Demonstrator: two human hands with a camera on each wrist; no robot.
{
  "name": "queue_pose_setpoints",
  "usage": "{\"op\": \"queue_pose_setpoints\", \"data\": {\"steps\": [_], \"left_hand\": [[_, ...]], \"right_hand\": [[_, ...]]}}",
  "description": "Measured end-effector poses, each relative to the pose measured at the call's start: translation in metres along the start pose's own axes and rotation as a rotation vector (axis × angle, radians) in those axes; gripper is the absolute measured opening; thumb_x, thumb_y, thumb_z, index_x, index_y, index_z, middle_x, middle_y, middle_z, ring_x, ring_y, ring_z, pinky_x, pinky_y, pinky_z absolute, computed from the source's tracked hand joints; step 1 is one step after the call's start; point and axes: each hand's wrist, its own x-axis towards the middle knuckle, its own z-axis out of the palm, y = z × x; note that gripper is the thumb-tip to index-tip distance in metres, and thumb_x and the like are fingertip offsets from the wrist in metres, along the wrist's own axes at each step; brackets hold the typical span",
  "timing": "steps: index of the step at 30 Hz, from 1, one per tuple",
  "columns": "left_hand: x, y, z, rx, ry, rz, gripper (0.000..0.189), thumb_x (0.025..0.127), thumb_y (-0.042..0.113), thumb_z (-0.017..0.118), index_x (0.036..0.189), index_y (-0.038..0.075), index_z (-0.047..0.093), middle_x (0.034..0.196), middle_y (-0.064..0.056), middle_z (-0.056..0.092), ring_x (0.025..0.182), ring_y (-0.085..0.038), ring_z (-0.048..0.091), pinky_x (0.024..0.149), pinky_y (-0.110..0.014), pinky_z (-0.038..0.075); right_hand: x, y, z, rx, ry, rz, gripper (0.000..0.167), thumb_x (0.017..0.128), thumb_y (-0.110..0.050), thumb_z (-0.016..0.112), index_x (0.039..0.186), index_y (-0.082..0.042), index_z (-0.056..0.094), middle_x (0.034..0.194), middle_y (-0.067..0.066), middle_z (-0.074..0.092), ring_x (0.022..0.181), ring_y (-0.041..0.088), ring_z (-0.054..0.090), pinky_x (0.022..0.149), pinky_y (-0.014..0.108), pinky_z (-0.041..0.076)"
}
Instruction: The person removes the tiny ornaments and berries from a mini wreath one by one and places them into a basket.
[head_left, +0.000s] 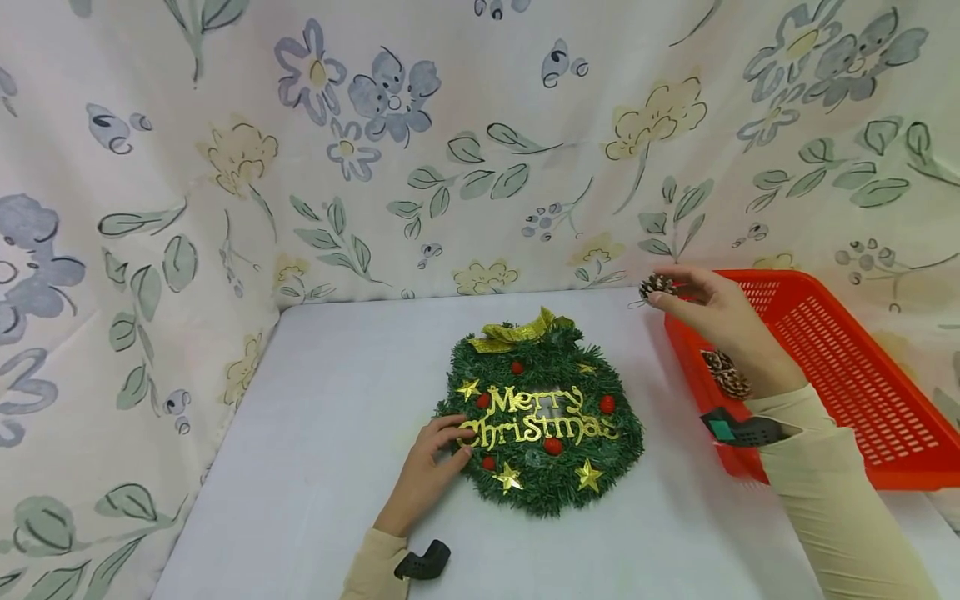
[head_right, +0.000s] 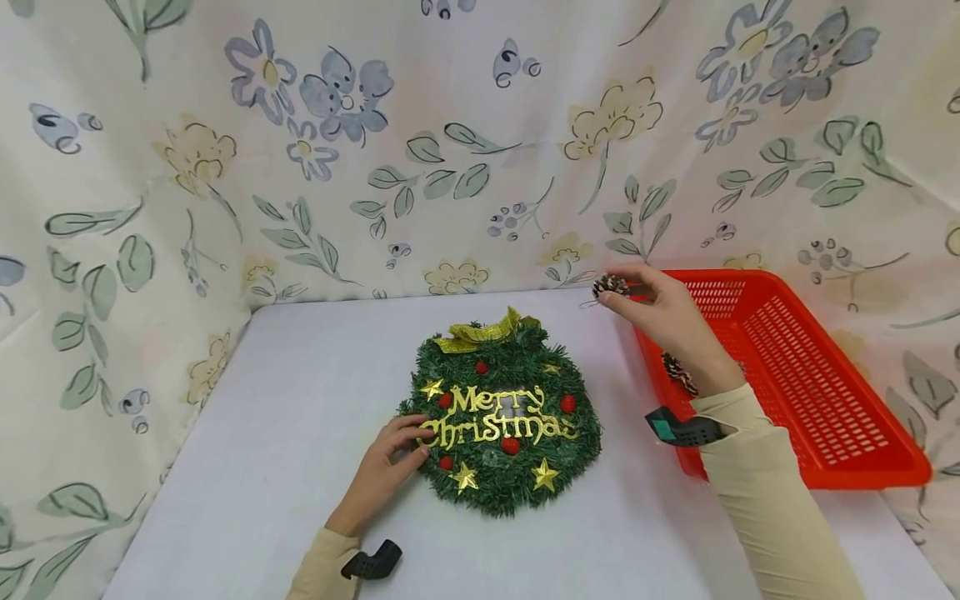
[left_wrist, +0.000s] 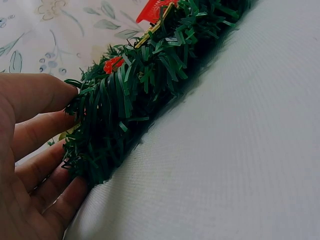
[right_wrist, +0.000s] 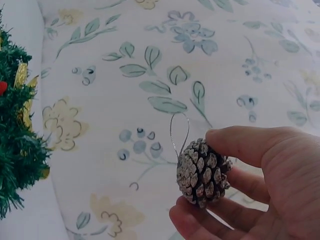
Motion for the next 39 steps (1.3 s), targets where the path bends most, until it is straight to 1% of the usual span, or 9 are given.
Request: {"op": "queue_pose_setpoints", "data": {"steps": [6, 11, 15, 20, 25, 30, 32, 35, 39], "left_hand": [[-0.001, 0.003, -0.001, -0.001, 0.003, -0.007, 0.023, 0.099, 0.023, 0.068, 0.121, 0.027, 0.071, 0.149, 0.002, 0.053, 0.140, -0.026, 0.046, 0.102, -0.039, 0.044], [-0.001, 0.004, -0.001, -0.005, 0.006, -0.010, 0.023, 0.098, 0.022, 0.069, 0.121, 0.026, 0.071, 0.149, 0.002, 0.052, 0.139, -0.026, 0.047, 0.103, -0.040, 0.044], [-0.002, 0.004, -0.001, -0.006, 0.003, -0.016, 0.022, 0.099, 0.024, 0.069, 0.121, 0.026, 0.071, 0.150, 0.002, 0.052, 0.143, -0.026, 0.044, 0.104, -0.041, 0.044], [-0.002, 0.004, -0.001, -0.006, 0.002, -0.013, 0.023, 0.099, 0.024, 0.068, 0.121, 0.027, 0.071, 0.150, 0.002, 0.052, 0.144, -0.027, 0.043, 0.105, -0.042, 0.044], [-0.001, 0.004, -0.001, -0.009, 0.002, 0.003, 0.023, 0.099, 0.024, 0.068, 0.121, 0.027, 0.071, 0.149, 0.002, 0.052, 0.140, -0.026, 0.046, 0.104, -0.041, 0.044], [0.000, 0.003, 0.000, -0.006, 0.000, 0.004, 0.022, 0.099, 0.024, 0.068, 0.121, 0.026, 0.071, 0.149, 0.002, 0.053, 0.139, -0.026, 0.047, 0.103, -0.039, 0.045], [-0.001, 0.003, 0.000, -0.004, 0.000, 0.000, 0.022, 0.099, 0.024, 0.068, 0.121, 0.026, 0.071, 0.149, 0.003, 0.052, 0.141, -0.026, 0.045, 0.104, -0.040, 0.044], [-0.001, 0.003, 0.000, -0.007, 0.000, -0.004, 0.023, 0.099, 0.024, 0.068, 0.121, 0.026, 0.071, 0.150, 0.003, 0.052, 0.143, -0.027, 0.043, 0.105, -0.041, 0.044], [-0.002, 0.004, -0.001, -0.006, 0.002, -0.001, 0.023, 0.099, 0.024, 0.068, 0.122, 0.025, 0.071, 0.150, 0.002, 0.051, 0.144, -0.027, 0.043, 0.106, -0.042, 0.044]], "right_hand": [[-0.001, 0.006, -0.007, -0.011, 0.014, 0.013, 0.055, 0.096, -0.052, 0.065, 0.144, -0.027, 0.053, 0.112, -0.019, 0.065, 0.105, 0.007, 0.059, 0.081, 0.016, 0.050], [-0.001, 0.014, -0.012, -0.012, 0.019, 0.012, 0.055, 0.097, -0.051, 0.065, 0.146, -0.028, 0.052, 0.115, -0.019, 0.064, 0.105, 0.004, 0.059, 0.083, 0.019, 0.051], [-0.001, 0.020, -0.016, -0.033, 0.018, 0.034, 0.060, 0.097, -0.053, 0.063, 0.150, -0.031, 0.048, 0.124, -0.015, 0.061, 0.106, 0.000, 0.057, 0.091, 0.029, 0.048], [-0.001, 0.028, -0.022, -0.037, 0.016, 0.074, 0.067, 0.096, -0.057, 0.061, 0.154, -0.027, 0.044, 0.130, -0.011, 0.057, 0.107, -0.001, 0.053, 0.099, 0.045, 0.043], [-0.001, 0.037, -0.029, -0.026, 0.021, 0.107, 0.069, 0.096, -0.057, 0.061, 0.154, -0.025, 0.042, 0.133, -0.009, 0.055, 0.108, -0.001, 0.051, 0.100, 0.049, 0.042], [-0.003, 0.046, -0.036, -0.047, 0.025, 0.124, 0.071, 0.097, -0.058, 0.060, 0.155, -0.023, 0.041, 0.141, -0.002, 0.051, 0.108, -0.002, 0.049, 0.097, 0.044, 0.044], [-0.003, 0.050, -0.037, -0.057, 0.035, 0.119, 0.069, 0.097, -0.057, 0.060, 0.154, -0.022, 0.042, 0.138, -0.006, 0.052, 0.107, -0.003, 0.050, 0.094, 0.038, 0.044], [-0.003, 0.054, -0.040, -0.059, 0.048, 0.120, 0.067, 0.097, -0.056, 0.061, 0.152, -0.021, 0.045, 0.127, -0.016, 0.055, 0.104, -0.005, 0.052, 0.090, 0.032, 0.044], [-0.002, 0.059, -0.043, -0.051, 0.058, 0.125, 0.066, 0.096, -0.055, 0.062, 0.150, -0.020, 0.046, 0.120, -0.024, 0.055, 0.102, -0.007, 0.053, 0.088, 0.029, 0.043]]}}
